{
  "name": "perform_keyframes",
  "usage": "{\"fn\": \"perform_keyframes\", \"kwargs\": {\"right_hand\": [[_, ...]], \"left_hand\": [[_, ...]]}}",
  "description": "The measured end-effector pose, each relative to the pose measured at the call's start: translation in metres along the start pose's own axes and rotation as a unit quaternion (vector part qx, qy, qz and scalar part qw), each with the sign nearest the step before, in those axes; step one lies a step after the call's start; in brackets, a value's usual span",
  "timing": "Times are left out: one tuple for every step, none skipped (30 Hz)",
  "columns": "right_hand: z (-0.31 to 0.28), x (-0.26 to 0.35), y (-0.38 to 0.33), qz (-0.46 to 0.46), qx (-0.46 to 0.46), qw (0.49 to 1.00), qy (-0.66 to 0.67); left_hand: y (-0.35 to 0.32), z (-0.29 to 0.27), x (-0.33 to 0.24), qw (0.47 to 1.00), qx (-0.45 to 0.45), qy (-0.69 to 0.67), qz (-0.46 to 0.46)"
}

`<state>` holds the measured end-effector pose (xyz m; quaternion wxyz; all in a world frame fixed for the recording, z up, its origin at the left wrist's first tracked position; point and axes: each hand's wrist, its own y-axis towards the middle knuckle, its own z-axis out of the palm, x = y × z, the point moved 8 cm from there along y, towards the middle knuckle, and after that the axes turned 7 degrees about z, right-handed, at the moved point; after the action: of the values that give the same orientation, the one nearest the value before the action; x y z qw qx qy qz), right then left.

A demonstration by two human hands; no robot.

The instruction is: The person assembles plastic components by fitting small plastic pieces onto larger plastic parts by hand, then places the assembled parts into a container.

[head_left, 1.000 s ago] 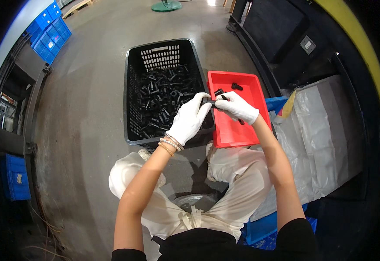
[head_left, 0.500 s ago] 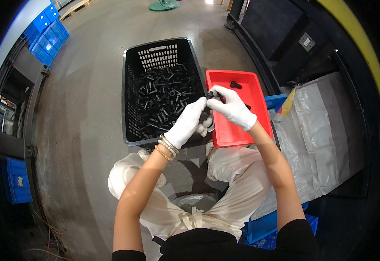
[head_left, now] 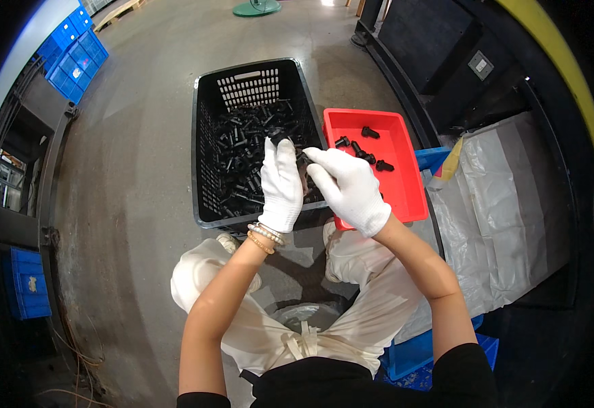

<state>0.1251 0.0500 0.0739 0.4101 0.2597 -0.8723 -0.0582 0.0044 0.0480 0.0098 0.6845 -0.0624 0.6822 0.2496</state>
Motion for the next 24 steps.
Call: {"fn": "perform_keyframes", "kwargs": {"right_hand": [[0.002, 0.005, -0.001, -0.007, 0.003, 1.000, -0.023], [0.005, 0.006, -0.001, -0.010, -0.006, 1.000, -0.013], [0.003, 0.007, -0.001, -0.009, -0.006, 1.000, -0.015], [0.002, 0.009, -0.001, -0.009, -0.002, 0.999, -0.037], [0.003, 0.010, -0.001, -0.010, 0.002, 0.998, -0.058], [0.002, 0.010, -0.001, -0.009, 0.002, 0.998, -0.059], [0.002, 0.010, -0.002, -0.016, 0.000, 0.998, -0.066], [0.002, 0.010, -0.002, -0.023, -0.002, 0.997, -0.073], [0.004, 0.010, -0.002, -0.024, -0.001, 0.997, -0.072], [0.005, 0.008, -0.002, -0.019, 0.001, 0.997, -0.077], [0.006, 0.007, -0.001, -0.015, 0.003, 0.996, -0.083], [0.007, 0.005, -0.001, -0.015, 0.003, 0.996, -0.083], [0.007, 0.001, 0.000, -0.009, 0.011, 0.998, -0.064], [0.008, -0.001, 0.000, -0.003, 0.019, 0.999, -0.046], [0.008, -0.001, 0.001, -0.003, 0.019, 0.999, -0.045], [0.008, -0.002, 0.002, 0.002, 0.022, 0.999, -0.036], [0.008, -0.003, 0.003, 0.007, 0.024, 0.999, -0.027], [0.008, -0.006, 0.004, 0.009, 0.022, 0.999, -0.027], [0.008, -0.012, 0.005, 0.022, 0.017, 1.000, 0.000], [0.008, -0.018, 0.006, 0.034, 0.013, 0.999, 0.027], [0.009, -0.020, 0.007, 0.034, 0.011, 0.999, 0.028], [0.011, -0.023, 0.009, 0.038, 0.018, 0.998, 0.037], [0.012, -0.026, 0.011, 0.042, 0.026, 0.998, 0.046], [0.011, -0.032, 0.014, 0.068, 0.032, 0.995, 0.066]], "left_hand": [[0.000, -0.002, 0.008, 1.000, -0.002, 0.002, 0.000], [0.000, -0.011, 0.010, 0.992, -0.041, 0.092, 0.080], [-0.001, -0.013, -0.005, 0.969, -0.076, 0.176, 0.158], [-0.002, -0.012, -0.008, 0.969, -0.075, 0.174, 0.158], [-0.002, -0.011, -0.007, 0.980, -0.067, 0.132, 0.134], [-0.002, -0.009, -0.009, 0.988, -0.057, 0.088, 0.110], [-0.003, -0.008, -0.007, 0.988, -0.057, 0.087, 0.110], [-0.004, -0.010, -0.004, 0.982, -0.075, 0.121, 0.124], [-0.006, -0.013, -0.004, 0.973, -0.093, 0.157, 0.139], [-0.006, -0.013, -0.002, 0.973, -0.093, 0.158, 0.139], [-0.005, -0.013, 0.002, 0.980, -0.088, 0.133, 0.121], [-0.005, -0.011, 0.007, 0.986, -0.082, 0.106, 0.102], [-0.005, -0.011, 0.006, 0.986, -0.082, 0.106, 0.102], [-0.005, -0.010, 0.002, 0.983, -0.081, 0.115, 0.117], [-0.004, -0.011, -0.001, 0.980, -0.081, 0.126, 0.133], [-0.004, -0.012, -0.001, 0.980, -0.080, 0.126, 0.134], [-0.002, -0.012, 0.005, 0.984, -0.072, 0.118, 0.111], [-0.001, -0.010, 0.006, 0.988, -0.063, 0.108, 0.087], [-0.002, -0.008, 0.002, 0.988, -0.060, 0.108, 0.088], [-0.004, -0.006, 0.003, 0.994, -0.057, 0.077, 0.052], [-0.006, -0.004, 0.003, 0.997, -0.056, 0.047, 0.016], [-0.004, -0.005, 0.002, 0.997, -0.056, 0.048, 0.017], [-0.002, -0.003, 0.009, 0.998, -0.043, -0.026, -0.027], [0.000, 0.001, 0.016, 0.992, -0.029, -0.100, -0.071]]}}
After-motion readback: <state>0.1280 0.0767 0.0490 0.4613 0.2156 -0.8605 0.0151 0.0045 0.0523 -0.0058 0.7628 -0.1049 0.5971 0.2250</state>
